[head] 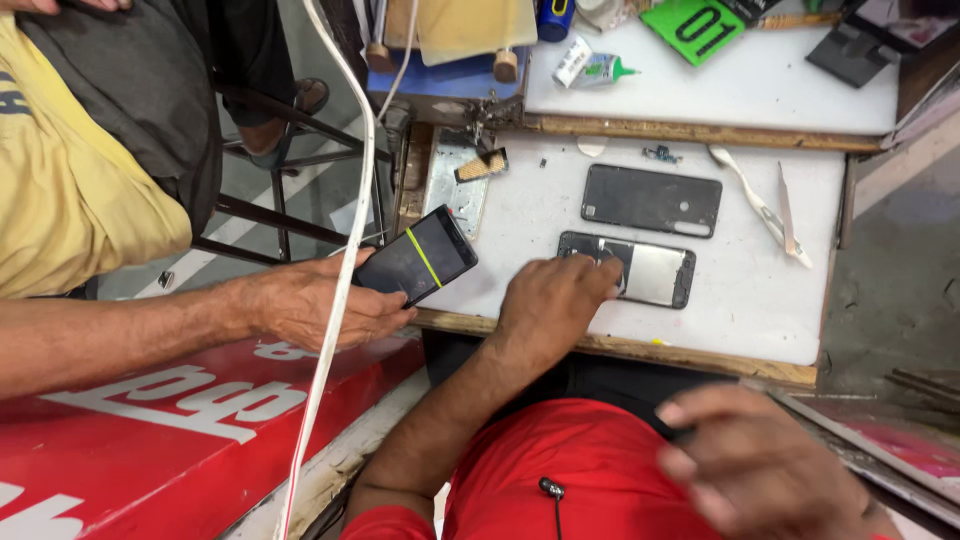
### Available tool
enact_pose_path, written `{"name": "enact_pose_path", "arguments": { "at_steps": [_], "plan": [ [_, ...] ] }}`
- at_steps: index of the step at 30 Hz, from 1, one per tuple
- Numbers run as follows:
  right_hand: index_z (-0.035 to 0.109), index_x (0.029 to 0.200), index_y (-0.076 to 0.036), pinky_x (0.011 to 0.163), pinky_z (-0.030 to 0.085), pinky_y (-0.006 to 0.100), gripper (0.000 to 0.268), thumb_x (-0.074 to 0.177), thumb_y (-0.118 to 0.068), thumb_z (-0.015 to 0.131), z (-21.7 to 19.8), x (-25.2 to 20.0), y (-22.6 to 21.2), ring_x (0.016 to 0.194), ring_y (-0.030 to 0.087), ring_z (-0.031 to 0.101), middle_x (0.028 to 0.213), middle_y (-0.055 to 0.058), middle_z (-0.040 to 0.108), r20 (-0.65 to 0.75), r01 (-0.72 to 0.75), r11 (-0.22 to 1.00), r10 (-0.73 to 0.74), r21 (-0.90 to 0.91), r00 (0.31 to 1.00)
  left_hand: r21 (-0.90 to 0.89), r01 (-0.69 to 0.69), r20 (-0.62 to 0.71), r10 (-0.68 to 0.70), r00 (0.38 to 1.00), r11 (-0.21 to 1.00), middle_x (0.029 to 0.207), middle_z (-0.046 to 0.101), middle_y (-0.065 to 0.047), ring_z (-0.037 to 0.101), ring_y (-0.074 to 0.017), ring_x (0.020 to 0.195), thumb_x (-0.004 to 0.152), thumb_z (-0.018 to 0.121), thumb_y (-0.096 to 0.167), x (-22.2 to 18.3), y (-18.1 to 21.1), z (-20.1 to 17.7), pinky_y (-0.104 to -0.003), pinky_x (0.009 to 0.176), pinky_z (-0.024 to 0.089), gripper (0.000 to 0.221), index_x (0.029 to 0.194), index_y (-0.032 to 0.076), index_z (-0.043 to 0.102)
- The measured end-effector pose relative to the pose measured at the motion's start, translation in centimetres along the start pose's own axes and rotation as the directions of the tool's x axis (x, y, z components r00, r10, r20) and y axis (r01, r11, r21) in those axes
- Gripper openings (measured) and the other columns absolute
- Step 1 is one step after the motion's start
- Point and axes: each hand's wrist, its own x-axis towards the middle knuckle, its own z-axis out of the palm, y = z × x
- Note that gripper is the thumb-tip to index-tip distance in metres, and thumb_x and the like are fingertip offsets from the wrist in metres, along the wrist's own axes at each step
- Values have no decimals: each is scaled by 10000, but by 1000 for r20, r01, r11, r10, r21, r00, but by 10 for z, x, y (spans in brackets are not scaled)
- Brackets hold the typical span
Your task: The person uses a red-handled screwdriver to remove screws from a disassembled smartphone on a white workbench. They then pick up the phone, separate the screen assembly from the back housing, and place the components on the table.
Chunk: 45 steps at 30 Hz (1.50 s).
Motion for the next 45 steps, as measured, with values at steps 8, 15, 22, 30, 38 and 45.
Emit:
{"name": "enact_pose_path", "arguments": {
  "at_steps": [8,15,22,30,38,45],
  "plan": [
    [739,1113,-19,981,572,397,216,905,29,706,113,13,84,1097,288,735,1125,132,760,-321,-393,838,518,380,793,-13,-103,-82,102,991,995,1042,730,-101,695,-264,889,853,653,102,-3,-8,1,-441,812,525,293,1145,98,638],
    [744,1089,-38,969,496,435,299,797,-32,808,139,19,98,1143,305,630,1191,69,731,-264,-388,920,389,59,882,-26,32,17,-32,999,999,908,702,-85,690,-289,863,930,751,214,5,-8,-4,-459,857,525,274,1145,68,663],
    [759,1107,-70,942,484,416,303,812,-41,825,143,23,101,1091,272,606,1178,24,718,-264,-405,913,401,42,877,-47,-42,-76,39,996,998,970,731,-94,708,-284,889,938,750,189,2,-8,-5,-465,917,527,255,1137,60,656],
    [765,1101,-93,935,480,413,289,820,-73,831,142,32,100,1087,262,607,1159,15,717,-285,-425,905,415,28,864,-33,-91,-181,84,980,995,924,735,-75,720,-252,848,982,783,169,-3,-20,3,-419,890,551,262,1161,53,629],
    [768,1114,-105,903,481,411,294,829,-94,840,142,31,100,1060,260,604,1127,15,718,-275,-430,902,420,29,865,-91,-42,-177,26,984,995,877,714,-83,715,-262,813,947,826,177,-13,-31,16,-435,886,560,337,1173,49,611],
    [764,1057,-107,879,485,425,280,784,-97,831,136,38,93,1031,267,618,1082,17,720,-315,-425,905,405,2,859,-81,-69,-176,53,983,994,919,723,-111,705,-298,862,941,790,162,-6,-21,9,-450,892,550,321,1185,57,610]
  ]
}}
